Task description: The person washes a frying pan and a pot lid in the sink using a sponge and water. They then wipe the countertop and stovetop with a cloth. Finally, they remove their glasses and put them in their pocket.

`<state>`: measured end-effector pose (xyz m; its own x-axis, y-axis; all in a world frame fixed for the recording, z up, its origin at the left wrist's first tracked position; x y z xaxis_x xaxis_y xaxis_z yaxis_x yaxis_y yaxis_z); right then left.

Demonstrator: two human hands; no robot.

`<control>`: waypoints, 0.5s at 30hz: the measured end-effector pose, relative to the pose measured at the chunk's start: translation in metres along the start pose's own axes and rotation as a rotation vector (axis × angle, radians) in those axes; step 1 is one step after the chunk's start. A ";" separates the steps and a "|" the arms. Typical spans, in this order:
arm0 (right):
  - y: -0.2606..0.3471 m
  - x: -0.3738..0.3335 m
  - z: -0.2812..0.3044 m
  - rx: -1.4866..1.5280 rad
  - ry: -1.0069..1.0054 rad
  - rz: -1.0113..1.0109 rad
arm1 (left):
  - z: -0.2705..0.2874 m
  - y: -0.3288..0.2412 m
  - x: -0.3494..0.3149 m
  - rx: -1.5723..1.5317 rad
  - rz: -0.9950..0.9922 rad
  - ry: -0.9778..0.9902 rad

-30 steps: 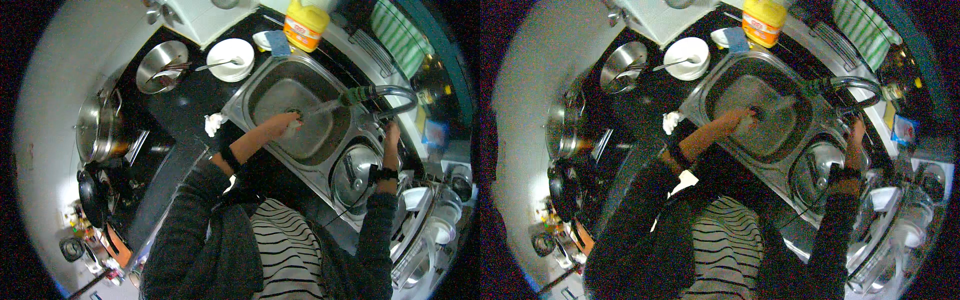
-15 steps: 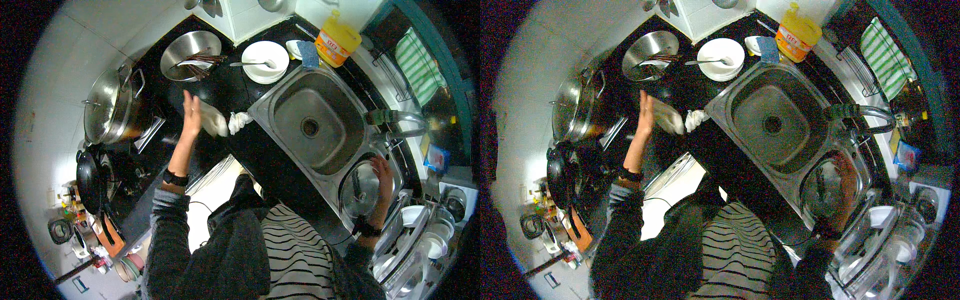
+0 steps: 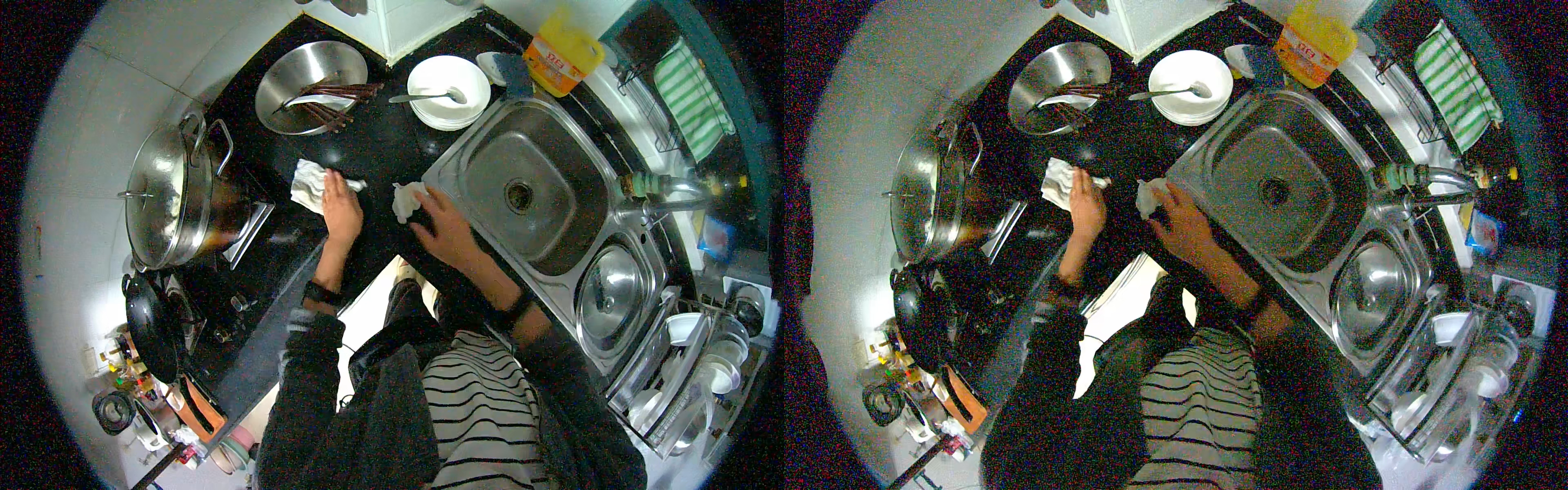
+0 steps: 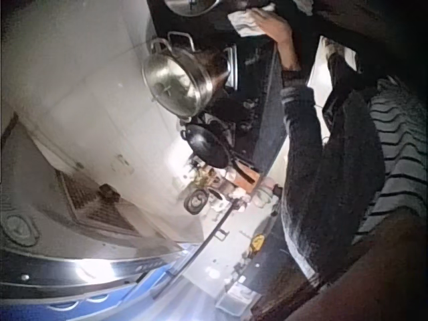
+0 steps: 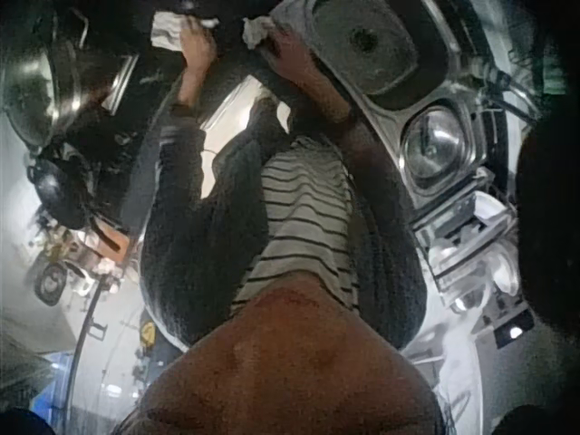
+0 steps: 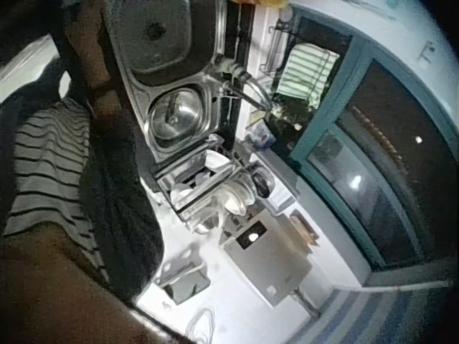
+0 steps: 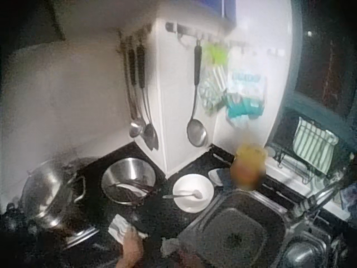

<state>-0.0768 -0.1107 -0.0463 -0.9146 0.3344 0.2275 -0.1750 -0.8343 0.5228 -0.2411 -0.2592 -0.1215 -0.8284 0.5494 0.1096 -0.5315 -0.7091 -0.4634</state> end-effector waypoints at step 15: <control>-0.041 -0.060 0.062 0.250 0.079 -0.270 | -0.030 -0.079 -0.011 -0.216 -0.494 0.360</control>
Point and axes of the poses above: each hand's wrist, its own x-axis towards the middle knuckle, its own z-axis out of the back of the hand, y = z × x, the point moved 6 cm from there along x, towards the middle knuckle, and after that the axes turned 11 degrees about -x, right-handed, at the moved point
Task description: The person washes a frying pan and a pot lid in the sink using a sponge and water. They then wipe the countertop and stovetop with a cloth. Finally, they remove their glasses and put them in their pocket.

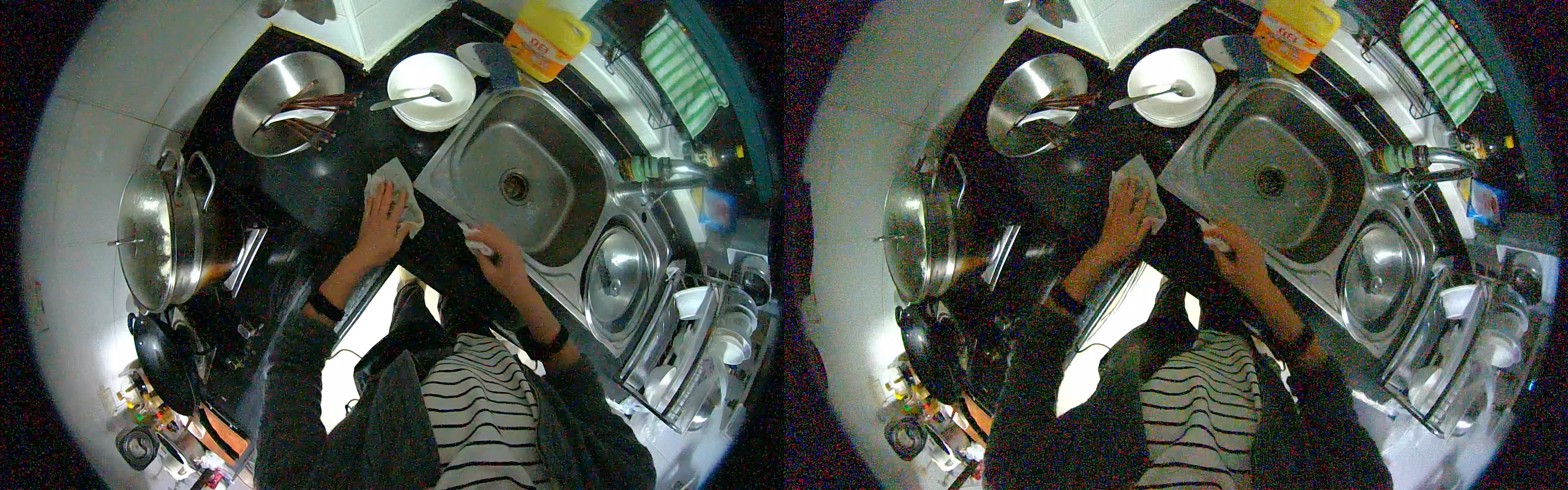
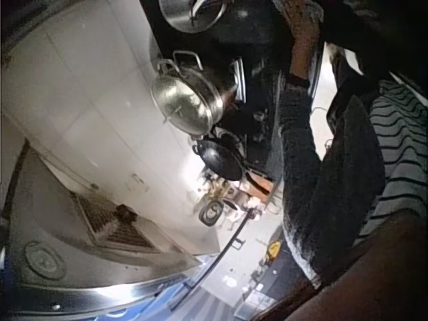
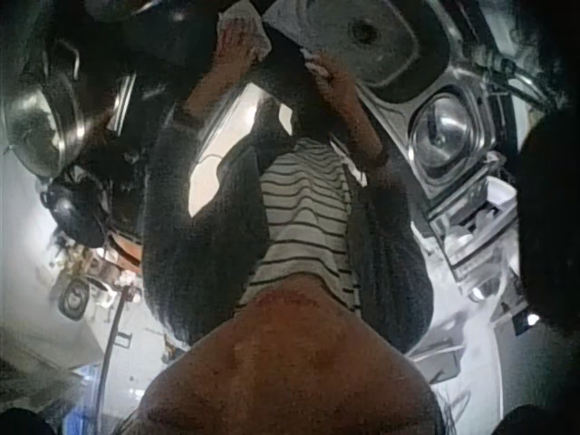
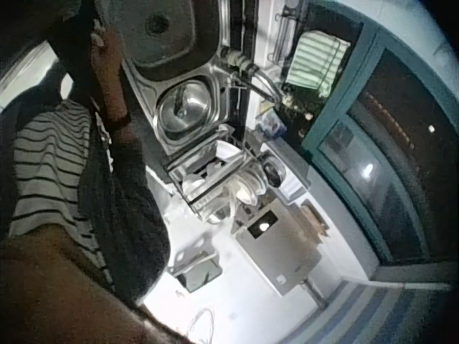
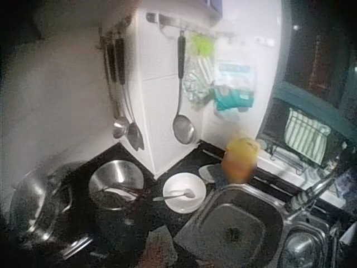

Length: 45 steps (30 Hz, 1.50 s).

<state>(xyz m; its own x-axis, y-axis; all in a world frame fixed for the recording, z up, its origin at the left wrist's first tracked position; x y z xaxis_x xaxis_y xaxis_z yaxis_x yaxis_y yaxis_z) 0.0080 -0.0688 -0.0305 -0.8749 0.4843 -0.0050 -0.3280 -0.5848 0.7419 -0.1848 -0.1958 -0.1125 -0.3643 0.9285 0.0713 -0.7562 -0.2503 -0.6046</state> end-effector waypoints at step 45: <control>-0.025 -0.055 0.122 -0.073 -0.281 -0.173 | -0.015 0.015 0.027 0.239 0.181 -0.311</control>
<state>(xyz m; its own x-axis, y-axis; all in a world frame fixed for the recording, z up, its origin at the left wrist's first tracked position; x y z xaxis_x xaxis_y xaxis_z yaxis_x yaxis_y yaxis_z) 0.1075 -0.0010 0.0334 -0.6749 0.7349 0.0662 -0.4966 -0.5187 0.6960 -0.1980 -0.1701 -0.1318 -0.6212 0.7463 0.2389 -0.7566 -0.4919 -0.4308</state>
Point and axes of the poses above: each hand's wrist, its own x-axis towards the middle knuckle, its own z-axis out of the back of the hand, y = z × x, the point moved 6 cm from there along x, towards the middle knuckle, and after that the axes turned 11 degrees about -x, right-handed, at the moved point
